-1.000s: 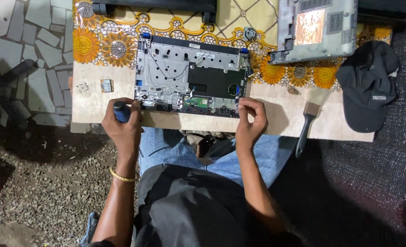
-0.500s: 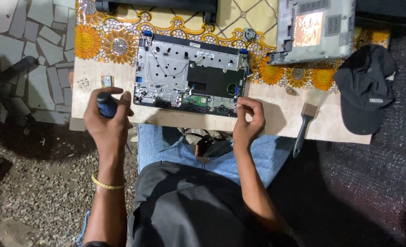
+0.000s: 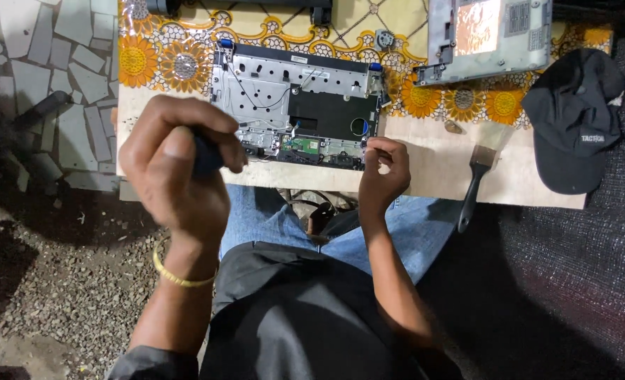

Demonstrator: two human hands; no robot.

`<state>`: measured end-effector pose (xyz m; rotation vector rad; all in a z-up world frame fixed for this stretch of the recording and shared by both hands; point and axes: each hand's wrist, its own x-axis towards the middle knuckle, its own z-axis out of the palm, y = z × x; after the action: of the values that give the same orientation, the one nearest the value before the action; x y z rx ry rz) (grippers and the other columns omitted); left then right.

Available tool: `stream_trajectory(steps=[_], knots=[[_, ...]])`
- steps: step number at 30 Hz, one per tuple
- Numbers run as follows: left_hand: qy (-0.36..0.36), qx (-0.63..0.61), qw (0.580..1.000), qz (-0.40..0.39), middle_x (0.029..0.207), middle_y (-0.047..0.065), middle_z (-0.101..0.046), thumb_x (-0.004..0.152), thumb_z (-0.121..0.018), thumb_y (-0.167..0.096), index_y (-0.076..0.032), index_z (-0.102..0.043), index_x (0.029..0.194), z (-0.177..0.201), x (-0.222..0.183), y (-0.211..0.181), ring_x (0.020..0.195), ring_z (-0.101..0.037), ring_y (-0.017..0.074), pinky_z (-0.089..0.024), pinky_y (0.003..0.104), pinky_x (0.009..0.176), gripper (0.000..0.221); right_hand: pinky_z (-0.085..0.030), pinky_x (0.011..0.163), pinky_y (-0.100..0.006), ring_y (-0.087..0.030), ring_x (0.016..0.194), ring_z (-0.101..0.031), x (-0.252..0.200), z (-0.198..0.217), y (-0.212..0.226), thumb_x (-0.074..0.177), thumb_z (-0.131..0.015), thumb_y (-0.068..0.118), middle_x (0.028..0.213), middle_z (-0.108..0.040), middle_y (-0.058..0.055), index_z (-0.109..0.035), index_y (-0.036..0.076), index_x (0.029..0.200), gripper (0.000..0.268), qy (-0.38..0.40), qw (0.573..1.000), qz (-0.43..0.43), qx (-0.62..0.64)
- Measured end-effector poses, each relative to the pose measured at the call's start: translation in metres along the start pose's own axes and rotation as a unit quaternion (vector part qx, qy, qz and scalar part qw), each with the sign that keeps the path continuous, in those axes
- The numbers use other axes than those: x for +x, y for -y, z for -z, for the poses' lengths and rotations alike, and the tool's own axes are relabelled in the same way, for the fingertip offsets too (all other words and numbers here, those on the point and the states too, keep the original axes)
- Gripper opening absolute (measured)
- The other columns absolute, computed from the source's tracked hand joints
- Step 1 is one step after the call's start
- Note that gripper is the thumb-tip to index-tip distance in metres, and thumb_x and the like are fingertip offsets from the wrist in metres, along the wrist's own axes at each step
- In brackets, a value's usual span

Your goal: Disassembling a laptop by removing screws with a screwdriver and disconnecting internal ribbon cables.

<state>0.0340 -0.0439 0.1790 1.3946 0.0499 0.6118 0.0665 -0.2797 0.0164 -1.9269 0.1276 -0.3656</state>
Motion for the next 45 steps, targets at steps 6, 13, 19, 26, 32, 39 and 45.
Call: stream_trajectory(steps=[6, 13, 19, 26, 32, 39, 45], knots=[[0.021, -0.007, 0.999, -0.027, 0.070, 0.004, -0.059, 0.111, -0.048, -0.033, -0.003, -0.068, 0.104, -0.014, 0.011, 0.018, 0.051, -0.052, 0.0122, -0.042, 0.026, 0.051, 0.037, -0.055, 0.087, -0.025, -0.011, 0.090, -0.068, 0.000, -0.002, -0.009, 0.091, -0.069, -0.007, 0.108, -0.077, 0.001, -0.072, 0.009, 0.102, 0.020, -0.009, 1.000, -0.017, 0.016], [0.004, 0.000, 1.000, 0.019, 0.079, 0.007, -0.062, 0.107, -0.044, -0.020, -0.002, -0.066, 0.103, -0.011, 0.011, 0.017, 0.055, -0.049, 0.0117, -0.040, 0.027, 0.056, 0.028, -0.056, 0.086, -0.026, -0.012, 0.088, -0.066, 0.000, -0.001, -0.005, 0.092, -0.069, -0.009, 0.111, -0.076, -0.003, -0.072, 0.006, 0.106, 0.020, -0.002, 1.000, -0.008, 0.018], [0.008, 0.015, 1.000, 0.004, 0.068, 0.003, -0.056, 0.113, -0.046, -0.027, -0.004, -0.067, 0.103, -0.008, 0.014, 0.021, 0.050, -0.045, 0.0108, -0.035, 0.026, 0.052, 0.033, -0.056, 0.085, -0.026, -0.012, 0.087, -0.066, -0.001, -0.002, -0.003, 0.093, -0.068, -0.011, 0.110, -0.076, -0.002, -0.072, 0.007, 0.105, 0.021, -0.003, 1.000, -0.013, 0.013], [0.019, 0.011, 1.000, 0.001, 0.067, 0.001, -0.055, 0.115, -0.048, -0.032, -0.005, -0.067, 0.103, -0.009, 0.016, 0.025, 0.049, -0.043, 0.0100, -0.034, 0.026, 0.051, 0.035, -0.057, 0.084, -0.026, -0.012, 0.085, -0.067, 0.000, -0.004, -0.004, 0.092, -0.068, -0.010, 0.108, -0.077, -0.003, -0.073, 0.006, 0.105, 0.021, -0.013, 1.000, -0.015, 0.001], [0.011, -0.001, 1.000, 0.004, 0.070, 0.002, -0.057, 0.114, -0.047, -0.027, -0.005, -0.067, 0.103, -0.007, 0.020, 0.027, 0.050, -0.047, 0.0105, -0.038, 0.026, 0.053, 0.032, -0.057, 0.085, -0.027, -0.013, 0.085, -0.067, 0.000, -0.004, -0.001, 0.093, -0.068, -0.009, 0.108, -0.078, -0.002, -0.072, 0.007, 0.105, 0.020, -0.010, 1.000, -0.023, 0.004], [0.017, 0.010, 1.000, 0.009, 0.068, 0.003, -0.055, 0.114, -0.045, -0.030, -0.004, -0.065, 0.103, -0.007, 0.019, 0.023, 0.050, -0.044, 0.0108, -0.036, 0.026, 0.053, 0.034, -0.056, 0.086, -0.027, -0.013, 0.085, -0.067, -0.001, -0.004, 0.001, 0.094, -0.067, -0.009, 0.108, -0.076, -0.003, -0.071, 0.007, 0.105, 0.020, -0.006, 1.000, -0.015, 0.015], [0.004, 0.005, 1.000, 0.015, 0.075, 0.006, -0.061, 0.110, -0.045, -0.024, -0.002, -0.066, 0.102, -0.007, 0.012, 0.023, 0.053, -0.049, 0.0112, -0.041, 0.027, 0.055, 0.031, -0.057, 0.087, -0.027, -0.013, 0.088, -0.067, 0.000, -0.005, -0.002, 0.093, -0.066, -0.010, 0.109, -0.077, -0.002, -0.071, 0.007, 0.104, 0.021, -0.010, 0.999, -0.025, 0.030]])
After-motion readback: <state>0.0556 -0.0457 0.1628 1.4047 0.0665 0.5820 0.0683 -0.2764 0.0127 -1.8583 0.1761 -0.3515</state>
